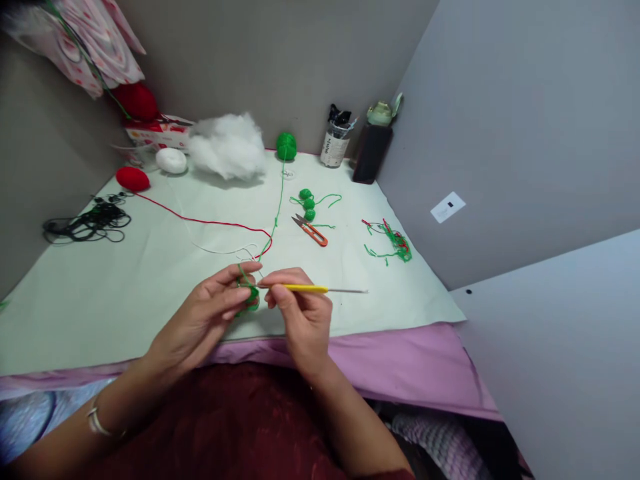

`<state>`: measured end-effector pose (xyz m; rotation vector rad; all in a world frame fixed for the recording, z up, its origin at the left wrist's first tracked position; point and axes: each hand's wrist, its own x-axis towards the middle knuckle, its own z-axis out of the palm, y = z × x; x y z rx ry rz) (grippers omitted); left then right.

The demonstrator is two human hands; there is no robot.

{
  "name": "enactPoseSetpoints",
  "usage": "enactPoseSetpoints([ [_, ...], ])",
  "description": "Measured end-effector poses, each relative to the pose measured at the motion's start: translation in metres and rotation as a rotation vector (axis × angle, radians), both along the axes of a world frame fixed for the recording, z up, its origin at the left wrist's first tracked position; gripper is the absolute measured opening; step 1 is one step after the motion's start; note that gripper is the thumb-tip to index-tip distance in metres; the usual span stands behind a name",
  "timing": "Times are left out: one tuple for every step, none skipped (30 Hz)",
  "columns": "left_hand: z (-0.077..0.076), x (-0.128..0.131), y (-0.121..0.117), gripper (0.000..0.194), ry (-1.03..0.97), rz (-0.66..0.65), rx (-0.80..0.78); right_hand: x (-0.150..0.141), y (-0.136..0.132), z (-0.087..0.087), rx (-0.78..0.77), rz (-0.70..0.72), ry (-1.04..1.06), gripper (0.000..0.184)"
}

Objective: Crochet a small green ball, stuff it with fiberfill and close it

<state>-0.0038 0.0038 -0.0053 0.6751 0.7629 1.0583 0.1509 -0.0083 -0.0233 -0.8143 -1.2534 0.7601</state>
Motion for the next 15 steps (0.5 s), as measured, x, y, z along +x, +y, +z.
enactPoseSetpoints([
  [-0.0002,0.0009,-0.0014,0.032,0.04,0.002,0.038,-0.001,0.0006,-0.0001,-0.003,0.019,-0.009,0.017],
  [-0.0005,0.0015,-0.0027,0.031,0.072,0.002,0.072,-0.0017,0.0009,-0.0007,-0.009,0.018,-0.019,0.016],
  [-0.001,0.0016,-0.0038,0.029,0.099,0.001,0.095,-0.0019,0.0012,-0.0018,-0.021,0.01,-0.018,0.016],
  [-0.0016,0.0013,-0.0046,0.028,0.12,0.0,0.108,-0.0016,0.0015,-0.003,-0.044,0.01,0.0,0.015],
  [-0.0022,0.0006,-0.005,0.027,0.139,-0.002,0.113,-0.0008,0.0018,-0.0043,-0.073,0.022,0.034,0.015],
  [-0.0028,-0.0003,-0.0053,0.027,0.156,-0.001,0.112,0.0002,0.0023,-0.0054,-0.108,0.044,0.078,0.015],
  [-0.0033,-0.0012,-0.0053,0.027,0.168,0.0,0.109,0.0014,0.0029,-0.0063,-0.141,0.072,0.122,0.016],
  [-0.0036,-0.0021,-0.0052,0.028,0.177,0.003,0.104,0.0025,0.0034,-0.0067,-0.169,0.103,0.159,0.018],
  [-0.0038,-0.0028,-0.0052,0.028,0.181,0.003,0.098,0.0035,0.0039,-0.0066,-0.193,0.13,0.186,0.019],
  [-0.0039,-0.0033,-0.0051,0.028,0.182,0.006,0.095,0.0042,0.0041,-0.0061,-0.209,0.15,0.202,0.02],
  [-0.004,-0.0037,-0.0051,0.028,0.18,0.009,0.095,0.0046,0.004,-0.0051,-0.216,0.161,0.204,0.02],
  [-0.0042,-0.0041,-0.005,0.027,0.18,0.013,0.098,0.0047,0.0034,-0.0039,-0.212,0.164,0.195,0.02],
  [-0.0046,-0.0045,-0.005,0.027,0.182,0.017,0.106,0.0047,0.0023,-0.0026,-0.198,0.159,0.176,0.02],
  [-0.0054,-0.005,-0.0049,0.026,0.186,0.02,0.118,0.0046,0.0007,-0.0013,-0.181,0.144,0.15,0.02],
  [-0.0066,-0.0056,-0.0049,0.025,0.194,0.023,0.135,0.0044,-0.0012,-0.0004,-0.16,0.122,0.117,0.02],
])
